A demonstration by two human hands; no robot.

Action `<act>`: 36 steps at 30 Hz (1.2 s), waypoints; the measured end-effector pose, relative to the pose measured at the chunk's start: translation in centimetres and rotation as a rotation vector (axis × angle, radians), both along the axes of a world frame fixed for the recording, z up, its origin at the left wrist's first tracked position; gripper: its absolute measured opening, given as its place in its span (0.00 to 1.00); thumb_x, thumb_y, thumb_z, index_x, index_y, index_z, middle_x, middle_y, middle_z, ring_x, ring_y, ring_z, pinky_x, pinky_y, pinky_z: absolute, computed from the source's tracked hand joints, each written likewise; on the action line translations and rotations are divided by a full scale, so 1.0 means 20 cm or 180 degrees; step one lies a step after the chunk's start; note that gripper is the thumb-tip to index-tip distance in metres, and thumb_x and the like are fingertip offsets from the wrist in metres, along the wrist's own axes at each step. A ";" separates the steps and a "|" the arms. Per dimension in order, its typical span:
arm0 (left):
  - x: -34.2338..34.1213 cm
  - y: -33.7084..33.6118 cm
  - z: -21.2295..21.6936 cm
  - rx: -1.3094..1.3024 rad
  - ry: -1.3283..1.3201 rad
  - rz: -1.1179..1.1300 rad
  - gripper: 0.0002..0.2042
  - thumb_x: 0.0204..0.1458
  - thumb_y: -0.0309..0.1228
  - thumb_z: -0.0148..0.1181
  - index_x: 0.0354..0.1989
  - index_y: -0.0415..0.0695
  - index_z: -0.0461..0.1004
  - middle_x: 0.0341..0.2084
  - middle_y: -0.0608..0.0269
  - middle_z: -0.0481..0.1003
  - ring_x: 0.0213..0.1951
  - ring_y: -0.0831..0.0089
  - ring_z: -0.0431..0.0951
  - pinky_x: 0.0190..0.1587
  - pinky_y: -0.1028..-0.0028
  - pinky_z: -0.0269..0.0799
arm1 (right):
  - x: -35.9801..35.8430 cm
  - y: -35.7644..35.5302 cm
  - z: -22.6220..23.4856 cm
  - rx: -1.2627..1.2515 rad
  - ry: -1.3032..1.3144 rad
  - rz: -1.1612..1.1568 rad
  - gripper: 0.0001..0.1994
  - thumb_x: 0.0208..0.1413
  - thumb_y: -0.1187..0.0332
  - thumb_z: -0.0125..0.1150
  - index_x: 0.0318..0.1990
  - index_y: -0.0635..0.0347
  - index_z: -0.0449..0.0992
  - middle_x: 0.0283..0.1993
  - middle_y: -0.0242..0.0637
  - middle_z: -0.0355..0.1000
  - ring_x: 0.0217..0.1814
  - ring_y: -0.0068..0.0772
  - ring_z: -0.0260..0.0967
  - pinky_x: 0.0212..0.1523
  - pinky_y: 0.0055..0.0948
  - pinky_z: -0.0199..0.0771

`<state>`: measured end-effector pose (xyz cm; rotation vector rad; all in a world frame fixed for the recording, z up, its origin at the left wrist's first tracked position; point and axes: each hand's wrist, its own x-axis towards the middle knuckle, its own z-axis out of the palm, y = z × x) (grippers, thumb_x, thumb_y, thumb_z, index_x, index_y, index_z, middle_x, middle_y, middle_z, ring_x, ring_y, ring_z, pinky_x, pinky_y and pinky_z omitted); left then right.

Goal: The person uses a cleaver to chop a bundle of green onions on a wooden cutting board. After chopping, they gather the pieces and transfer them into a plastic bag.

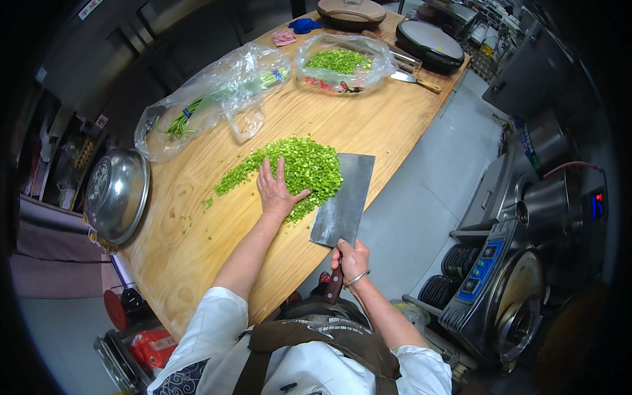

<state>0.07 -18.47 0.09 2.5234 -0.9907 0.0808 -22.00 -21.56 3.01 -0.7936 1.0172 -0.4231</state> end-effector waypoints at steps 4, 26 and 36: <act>-0.01 -0.10 -0.01 -0.0018 0.0032 -0.0037 0.52 0.30 0.55 0.67 0.64 0.53 0.43 0.61 0.43 0.42 0.63 0.47 0.41 0.63 0.55 0.37 | 0.01 -0.06 0.00 0.0010 -0.0020 0.0114 0.04 0.52 0.72 0.49 0.28 0.60 0.62 0.14 0.34 0.63 0.09 0.24 0.58 0.10 0.25 0.61; -0.11 0.36 0.05 0.0633 0.0181 -0.1379 0.52 0.29 0.59 0.63 0.64 0.50 0.45 0.63 0.45 0.37 0.65 0.48 0.33 0.61 0.47 0.29 | -0.12 -0.07 0.05 0.0026 0.0250 0.0345 0.04 0.53 0.72 0.50 0.30 0.59 0.62 0.14 0.33 0.62 0.09 0.24 0.58 0.10 0.25 0.61; -0.26 -0.09 0.00 -0.0410 0.0275 -0.0410 0.50 0.30 0.56 0.65 0.63 0.52 0.46 0.61 0.45 0.42 0.62 0.44 0.41 0.61 0.50 0.40 | -0.11 0.01 -0.01 0.0235 0.0117 0.0485 0.04 0.53 0.72 0.51 0.29 0.60 0.64 0.14 0.33 0.63 0.09 0.23 0.58 0.09 0.23 0.60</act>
